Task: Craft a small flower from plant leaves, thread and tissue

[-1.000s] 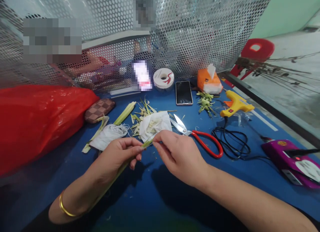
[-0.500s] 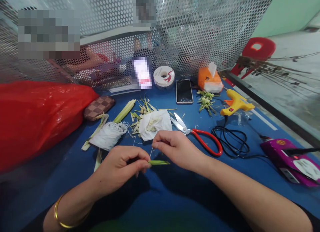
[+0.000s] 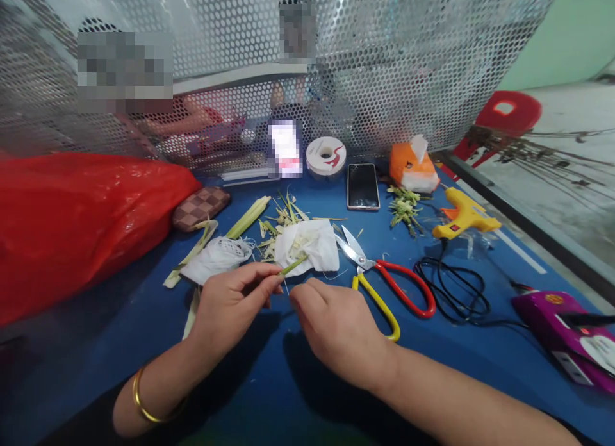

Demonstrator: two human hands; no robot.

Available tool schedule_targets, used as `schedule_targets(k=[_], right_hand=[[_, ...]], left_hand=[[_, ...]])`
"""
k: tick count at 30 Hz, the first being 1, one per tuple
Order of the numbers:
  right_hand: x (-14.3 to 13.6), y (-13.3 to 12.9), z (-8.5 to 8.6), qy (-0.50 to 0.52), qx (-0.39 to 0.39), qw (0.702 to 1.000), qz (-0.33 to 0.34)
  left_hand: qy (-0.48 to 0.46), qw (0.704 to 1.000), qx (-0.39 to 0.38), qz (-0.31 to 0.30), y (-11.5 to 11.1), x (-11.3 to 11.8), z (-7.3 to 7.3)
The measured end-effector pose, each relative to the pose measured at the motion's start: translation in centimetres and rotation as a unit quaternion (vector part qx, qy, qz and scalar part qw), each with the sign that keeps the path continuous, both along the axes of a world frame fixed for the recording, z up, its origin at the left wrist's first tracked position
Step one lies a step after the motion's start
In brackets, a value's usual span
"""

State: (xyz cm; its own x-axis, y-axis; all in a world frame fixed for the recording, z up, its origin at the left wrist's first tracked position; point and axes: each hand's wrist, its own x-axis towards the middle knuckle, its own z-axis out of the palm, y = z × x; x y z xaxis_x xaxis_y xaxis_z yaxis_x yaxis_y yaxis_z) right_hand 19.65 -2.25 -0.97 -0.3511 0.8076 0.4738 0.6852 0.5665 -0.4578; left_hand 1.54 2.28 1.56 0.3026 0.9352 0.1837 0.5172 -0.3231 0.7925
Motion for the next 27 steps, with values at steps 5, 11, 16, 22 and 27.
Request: schedule_targets(k=[5, 11, 16, 22, 27], right_hand=[[-0.1, -0.1, 0.4, -0.055, 0.032, 0.998, 0.017], [0.0, -0.1, 0.6, -0.062, 0.049, 0.996, 0.032], [0.9, 0.2, 1.2, -0.035, 0.070, 0.997, 0.016], [1.9, 1.1, 1.8, 0.039, -0.049, 0.996, 0.067], [2.1, 2.3, 1.6, 0.172, -0.272, 0.943, 0.082]], left_hand=[[0.069, 0.988, 0.126, -0.049, -0.1, -0.3, -0.4], [0.097, 0.982, 0.136, -0.082, -0.1, -0.5, -0.6], [0.115, 0.980, 0.073, -0.144, -0.2, -0.5, -0.1], [0.143, 0.963, 0.027, -0.227, -0.6, -0.2, 0.8], [0.089, 0.966, -0.020, -0.243, -0.8, 0.1, 1.4]])
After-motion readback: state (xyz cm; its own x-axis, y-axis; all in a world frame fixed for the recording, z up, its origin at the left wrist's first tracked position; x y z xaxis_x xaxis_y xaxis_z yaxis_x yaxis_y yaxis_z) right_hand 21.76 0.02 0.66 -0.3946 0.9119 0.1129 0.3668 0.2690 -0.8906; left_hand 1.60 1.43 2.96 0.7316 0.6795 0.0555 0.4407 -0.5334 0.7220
